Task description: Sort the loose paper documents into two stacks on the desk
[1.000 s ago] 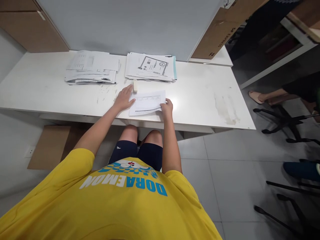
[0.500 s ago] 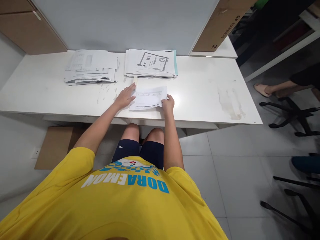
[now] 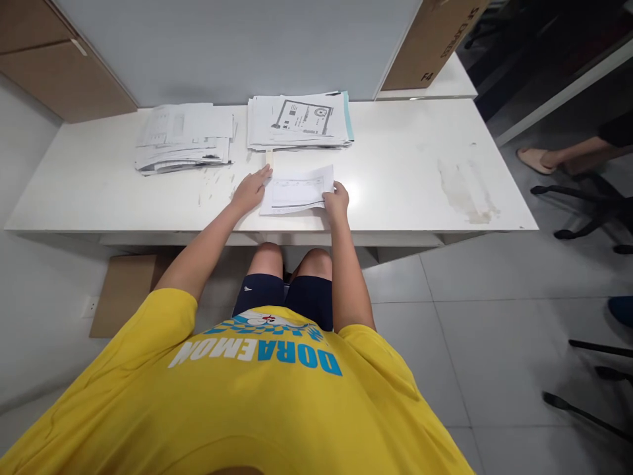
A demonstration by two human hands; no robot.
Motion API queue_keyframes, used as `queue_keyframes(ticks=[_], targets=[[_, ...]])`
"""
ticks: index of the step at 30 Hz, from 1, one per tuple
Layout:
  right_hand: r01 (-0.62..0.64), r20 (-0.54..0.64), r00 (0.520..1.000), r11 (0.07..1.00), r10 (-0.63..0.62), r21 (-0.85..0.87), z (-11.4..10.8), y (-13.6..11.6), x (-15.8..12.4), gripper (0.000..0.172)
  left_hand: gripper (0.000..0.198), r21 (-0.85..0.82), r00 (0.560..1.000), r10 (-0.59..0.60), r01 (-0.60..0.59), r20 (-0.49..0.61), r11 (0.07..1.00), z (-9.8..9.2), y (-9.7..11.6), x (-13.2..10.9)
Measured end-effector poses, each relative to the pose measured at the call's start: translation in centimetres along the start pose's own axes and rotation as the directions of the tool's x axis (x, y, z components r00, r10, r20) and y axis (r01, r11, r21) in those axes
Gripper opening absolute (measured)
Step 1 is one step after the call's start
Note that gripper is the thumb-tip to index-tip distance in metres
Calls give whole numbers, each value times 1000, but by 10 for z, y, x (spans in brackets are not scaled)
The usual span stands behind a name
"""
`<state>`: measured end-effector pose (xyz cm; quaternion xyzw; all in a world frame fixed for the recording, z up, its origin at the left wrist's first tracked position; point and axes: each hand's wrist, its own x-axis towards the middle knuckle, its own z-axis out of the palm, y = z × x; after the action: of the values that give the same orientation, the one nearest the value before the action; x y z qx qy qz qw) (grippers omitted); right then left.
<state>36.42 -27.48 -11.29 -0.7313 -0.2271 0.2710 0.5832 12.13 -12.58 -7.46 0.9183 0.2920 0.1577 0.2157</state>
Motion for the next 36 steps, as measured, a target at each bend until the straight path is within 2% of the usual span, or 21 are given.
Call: queue_keyframes(ticks=[4, 7, 10, 13, 15, 17, 19, 22, 25, 27, 29, 31, 34, 36], targets=[[13, -29, 1000, 995, -10, 97, 0, 2, -12, 54, 58, 34, 997, 78, -77, -21, 996, -4, 5, -5], [4, -24, 1000, 984, 0, 180, -2, -6, 3, 54, 63, 38, 993, 57, -54, -105, 998, -4, 2, -6], [105, 6, 994, 981, -107, 164, 2, -39, 55, 56, 65, -5, 985, -53, 53, -165, 999, -2, -5, -2], [292, 14, 956, 952, -295, 93, 20, -86, 122, 59, 65, 33, 985, -119, 124, -123, 992, 0, -8, 0], [324, 18, 945, 945, -325, 48, 40, -111, 157, 59, 65, 97, 985, -147, 155, -88, 983, 1, -7, -2], [296, -2, 955, 955, -297, -27, 60, -122, 179, 57, 64, 138, 982, -180, 186, -58, 973, 2, -4, -5], [272, -50, 958, 953, -281, -136, 75, -117, 191, 52, 63, 147, 978, -203, 207, -40, 967, 4, -1, -8], [331, -53, 928, 882, -369, -335, 80, -97, 202, 51, 63, 139, 977, -210, 212, -30, 967, 4, 2, -11], [439, 37, 864, 716, -502, -543, 65, -76, 207, 63, 64, 139, 975, -219, 220, -26, 965, 3, 0, -12], [482, 128, 841, 617, -526, -622, 50, -65, 205, 65, 64, 147, 975, -220, 221, -23, 964, 2, -1, -11], [522, 242, 834, 568, -496, -636, 36, -55, 198, 55, 63, 158, 977, -213, 214, -23, 964, 0, -2, -10], [543, 319, 834, 569, -449, -618, 26, -47, 189, 46, 62, 171, 978, -206, 208, -26, 963, -2, -2, -9], [542, 340, 840, 606, -424, -583, 23, -42, 182, 46, 62, 182, 978, -206, 207, -23, 961, -5, -2, -9], [564, 347, 825, 614, -446, -552, 25, -41, 183, 47, 62, 179, 978, -208, 210, -29, 961, -6, -1, -9]])
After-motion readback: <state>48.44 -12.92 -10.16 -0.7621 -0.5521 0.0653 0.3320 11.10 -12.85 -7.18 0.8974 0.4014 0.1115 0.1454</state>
